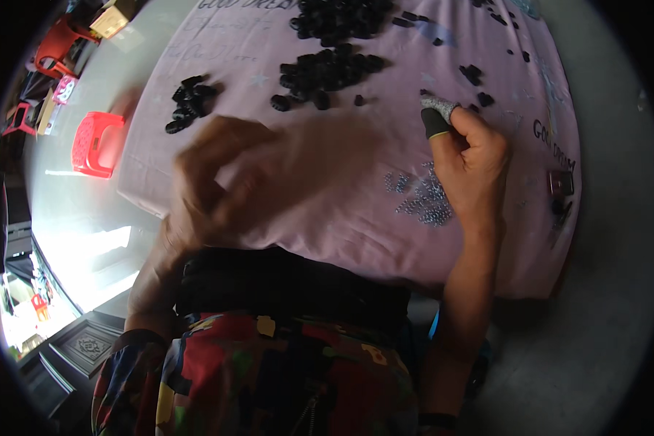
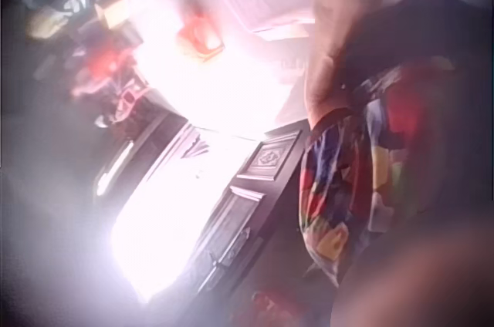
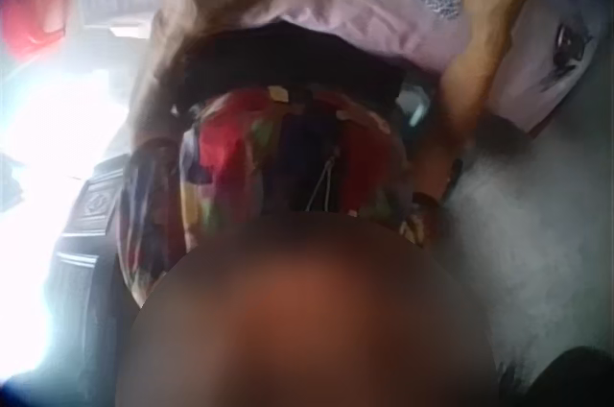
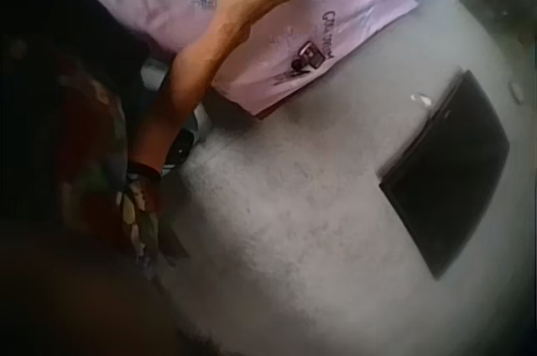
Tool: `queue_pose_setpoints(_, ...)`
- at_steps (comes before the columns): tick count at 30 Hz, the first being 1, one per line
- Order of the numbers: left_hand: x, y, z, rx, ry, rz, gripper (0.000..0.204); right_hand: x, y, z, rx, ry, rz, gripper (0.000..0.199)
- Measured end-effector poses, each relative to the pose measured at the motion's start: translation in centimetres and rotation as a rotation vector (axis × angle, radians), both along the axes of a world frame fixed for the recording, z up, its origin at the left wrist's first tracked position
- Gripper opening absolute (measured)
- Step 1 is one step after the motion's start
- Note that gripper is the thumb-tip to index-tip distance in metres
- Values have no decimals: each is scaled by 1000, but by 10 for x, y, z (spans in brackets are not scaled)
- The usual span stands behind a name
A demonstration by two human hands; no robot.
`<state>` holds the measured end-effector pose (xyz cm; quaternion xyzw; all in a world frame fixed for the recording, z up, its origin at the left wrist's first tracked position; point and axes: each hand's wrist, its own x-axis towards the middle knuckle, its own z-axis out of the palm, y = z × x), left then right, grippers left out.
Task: Assembling small black plastic parts and beads at a workbench for garment or craft accessories.
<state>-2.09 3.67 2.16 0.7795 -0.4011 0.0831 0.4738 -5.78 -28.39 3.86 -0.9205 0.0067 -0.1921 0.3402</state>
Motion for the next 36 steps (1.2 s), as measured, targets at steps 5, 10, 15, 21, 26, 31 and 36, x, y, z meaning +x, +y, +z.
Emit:
queue_pose_setpoints(5,-48,-30,-17,396,-125,-323,63,-32,13,4,-47,98,142,9)
queue_pose_setpoints(10,-61,-37,-31,444,-286,-233,57,-55,-9,-13,-345,-27,-23,17)
queue_pose_setpoints(15,-62,-31,-32,404,-344,-262,54,-73,3,-11,-243,-67,-50,18)
queue_pose_setpoints(21,-66,-17,-36,277,-339,-346,42,-74,9,-14,-297,-120,-24,23)
queue_pose_setpoints(26,-72,-6,-33,142,-227,-346,33,-84,20,-12,-285,25,18,14)
queue_pose_setpoints(31,-72,-7,-32,62,-160,-334,30,-73,25,-14,-330,-44,-24,10)
queue_pose_setpoints(36,-70,-8,-34,22,-96,-334,27,-69,40,-11,-378,-63,79,14)
